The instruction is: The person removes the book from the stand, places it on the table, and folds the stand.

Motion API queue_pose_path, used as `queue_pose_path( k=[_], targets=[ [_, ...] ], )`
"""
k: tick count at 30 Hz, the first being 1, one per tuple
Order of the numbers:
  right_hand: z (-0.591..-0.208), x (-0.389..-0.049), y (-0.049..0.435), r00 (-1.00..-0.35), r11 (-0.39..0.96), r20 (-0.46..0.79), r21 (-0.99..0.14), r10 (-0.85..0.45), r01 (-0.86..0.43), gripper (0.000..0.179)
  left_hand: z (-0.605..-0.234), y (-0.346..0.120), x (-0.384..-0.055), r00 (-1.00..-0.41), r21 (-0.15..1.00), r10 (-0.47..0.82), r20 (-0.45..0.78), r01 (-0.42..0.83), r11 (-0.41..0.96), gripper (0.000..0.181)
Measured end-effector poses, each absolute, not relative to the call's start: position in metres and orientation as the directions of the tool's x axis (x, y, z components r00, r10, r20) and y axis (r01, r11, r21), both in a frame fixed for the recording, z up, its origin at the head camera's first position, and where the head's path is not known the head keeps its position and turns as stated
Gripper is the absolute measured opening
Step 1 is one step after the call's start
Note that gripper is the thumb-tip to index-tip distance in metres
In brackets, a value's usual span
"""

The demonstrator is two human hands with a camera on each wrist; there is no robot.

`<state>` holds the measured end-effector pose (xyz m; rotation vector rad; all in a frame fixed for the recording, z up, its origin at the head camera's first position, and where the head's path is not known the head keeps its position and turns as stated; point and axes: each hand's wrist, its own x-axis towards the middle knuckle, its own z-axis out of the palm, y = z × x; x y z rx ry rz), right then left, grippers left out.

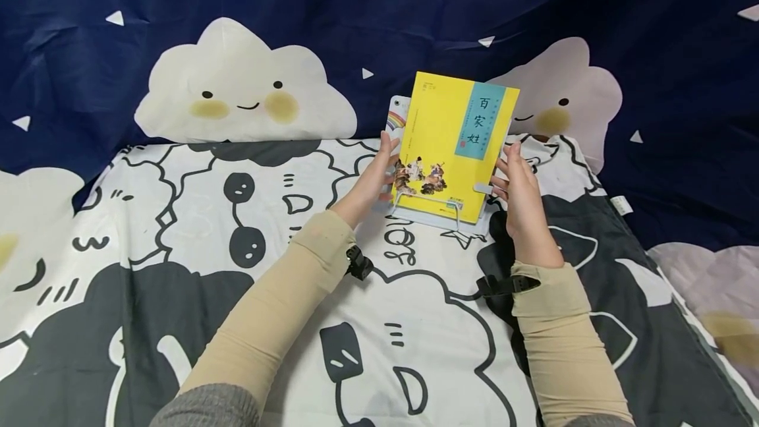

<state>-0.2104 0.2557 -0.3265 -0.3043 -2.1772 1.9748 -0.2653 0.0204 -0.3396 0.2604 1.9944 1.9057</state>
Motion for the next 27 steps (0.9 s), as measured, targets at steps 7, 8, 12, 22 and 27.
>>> queue_pose_path(
  k=[7, 8, 12, 22, 27],
  targets=[
    [-0.3274, -0.2120, 0.2558, -0.960, 0.080, 0.028, -0.997, 0.279, -0.006, 0.071, -0.3384, 0.0232, -0.2652, -0.920, 0.991, 0.370, -0.131, -0.119, 0.055, 0.076],
    [-0.3279, -0.2122, 0.2556, -0.960, 0.081, 0.034, -0.997, 0.278, -0.011, 0.070, -0.3382, 0.0230, -0.2649, -0.921, 0.991, 0.368, -0.130, -0.119, 0.052, 0.076],
    [-0.3300, -0.2132, 0.2547, -0.963, 0.060, 0.055, -0.997, 0.264, -0.041, 0.071, -0.3373, 0.0223, -0.2640, -0.925, 0.992, 0.357, -0.129, -0.125, 0.034, 0.075],
    [-0.3337, -0.2122, 0.2555, -0.979, -0.012, 0.093, -0.995, 0.182, -0.096, 0.074, -0.3361, 0.0239, -0.2629, -0.940, 0.990, 0.313, -0.136, -0.137, 0.018, 0.071],
    [-0.3355, -0.2122, 0.2553, -0.978, -0.033, 0.104, -0.993, 0.182, -0.112, 0.072, -0.3371, 0.0232, -0.2636, -0.946, 0.993, 0.301, -0.118, -0.119, 0.014, 0.070]
  ],
)
